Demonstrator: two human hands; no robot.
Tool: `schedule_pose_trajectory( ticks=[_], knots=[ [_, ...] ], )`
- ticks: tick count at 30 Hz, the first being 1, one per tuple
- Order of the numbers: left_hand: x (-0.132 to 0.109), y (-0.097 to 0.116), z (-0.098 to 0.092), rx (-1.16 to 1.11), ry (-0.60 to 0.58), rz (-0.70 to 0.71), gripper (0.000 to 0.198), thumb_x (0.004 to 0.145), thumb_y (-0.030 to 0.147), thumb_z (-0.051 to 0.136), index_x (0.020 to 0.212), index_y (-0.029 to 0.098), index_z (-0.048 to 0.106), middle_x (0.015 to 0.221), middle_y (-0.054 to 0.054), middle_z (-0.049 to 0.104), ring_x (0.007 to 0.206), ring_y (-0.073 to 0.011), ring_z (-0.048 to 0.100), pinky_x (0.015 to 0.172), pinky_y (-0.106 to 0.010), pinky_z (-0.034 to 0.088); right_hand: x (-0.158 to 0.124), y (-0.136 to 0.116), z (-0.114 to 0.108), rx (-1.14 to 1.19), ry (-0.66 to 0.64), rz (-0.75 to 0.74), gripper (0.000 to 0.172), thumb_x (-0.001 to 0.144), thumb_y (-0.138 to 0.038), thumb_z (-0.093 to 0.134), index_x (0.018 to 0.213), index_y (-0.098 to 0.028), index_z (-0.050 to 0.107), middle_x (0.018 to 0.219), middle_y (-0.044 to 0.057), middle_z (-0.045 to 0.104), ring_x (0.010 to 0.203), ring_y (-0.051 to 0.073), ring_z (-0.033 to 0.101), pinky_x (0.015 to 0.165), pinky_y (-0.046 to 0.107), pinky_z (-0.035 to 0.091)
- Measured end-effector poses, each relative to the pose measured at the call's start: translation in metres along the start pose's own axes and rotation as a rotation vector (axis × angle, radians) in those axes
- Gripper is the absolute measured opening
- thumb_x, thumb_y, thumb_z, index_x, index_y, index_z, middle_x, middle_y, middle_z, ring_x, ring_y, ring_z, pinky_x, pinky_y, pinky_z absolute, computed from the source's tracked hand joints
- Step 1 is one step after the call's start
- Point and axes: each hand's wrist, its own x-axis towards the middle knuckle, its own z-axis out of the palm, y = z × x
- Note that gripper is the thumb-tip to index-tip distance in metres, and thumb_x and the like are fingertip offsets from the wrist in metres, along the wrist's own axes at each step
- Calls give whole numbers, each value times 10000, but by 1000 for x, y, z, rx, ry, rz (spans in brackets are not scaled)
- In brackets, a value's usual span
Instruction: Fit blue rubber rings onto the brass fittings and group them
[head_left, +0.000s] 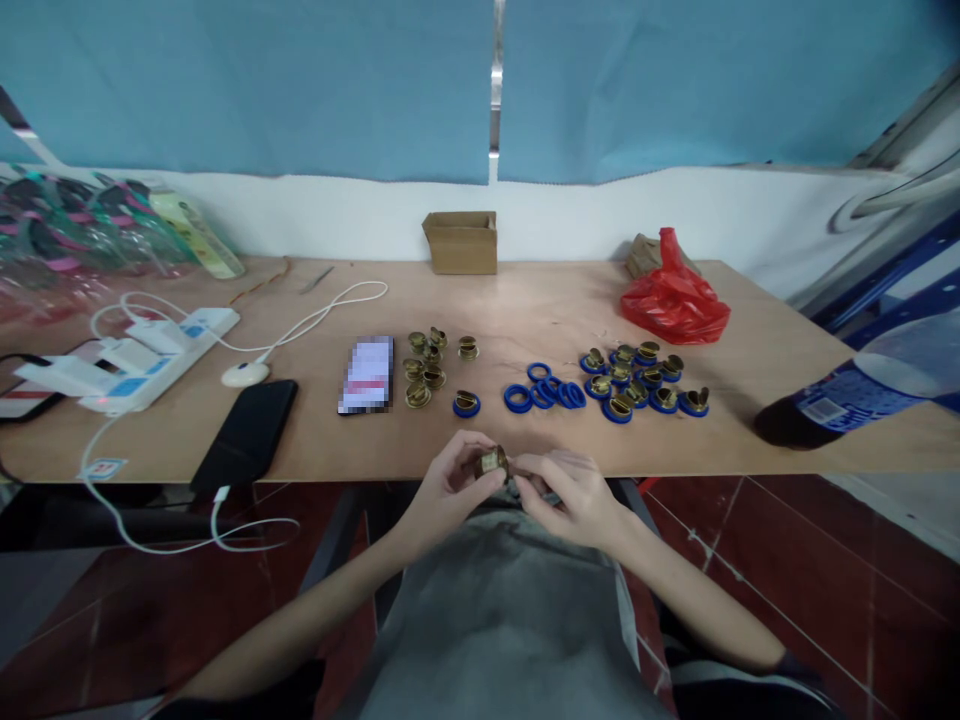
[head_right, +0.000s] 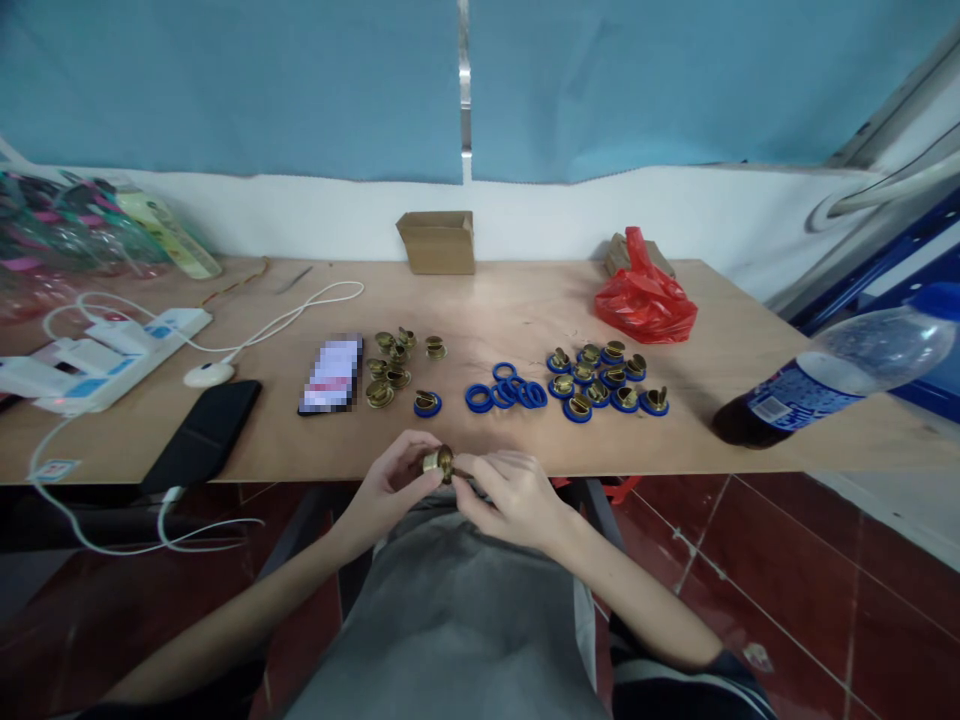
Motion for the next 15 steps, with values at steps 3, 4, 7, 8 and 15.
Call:
schedule_pose_trajectory(
  ticks=[3,4,7,8,15],
  knots=[
    [1,-2,-2,20,39,4,319,815,309,807,1038,199,606,919,-17,675,853,-149,626,799,-258,496,0,1,1,-7,11,-6,150,963,-126,545,1084,-179,617,687,-6,697,536,125,619,533,240,476],
    [1,-2,-2,25,50,3,326,805,300,816,1033,197,607,908,-15,675,843,-148,627,793,-256,494,0,1,1,-13,17,-3,151,963,-125,545,1086,-178,613,700,-3,701,543,125,623,537,239,477],
    [1,-2,-3,68,68,21,324,785,279,833,1012,191,618,885,-10,671,828,-145,631,778,-248,496,0,3,2,-30,22,5,132,965,-125,550,1074,-171,608,719,5,703,550,126,625,548,241,477],
    [1,-2,-4,89,68,30,314,785,270,832,1008,190,625,886,-11,675,832,-145,635,778,-247,499,0,3,2,-31,21,6,125,967,-125,552,1070,-169,607,727,7,705,552,127,625,550,242,476],
    [-1,-3,-4,243,41,35,269,810,244,793,1048,182,683,917,-43,726,878,-189,684,809,-294,537,0,3,2,1,-2,25,118,965,-123,552,1060,-164,608,687,-8,669,534,125,602,534,240,452]
  ],
)
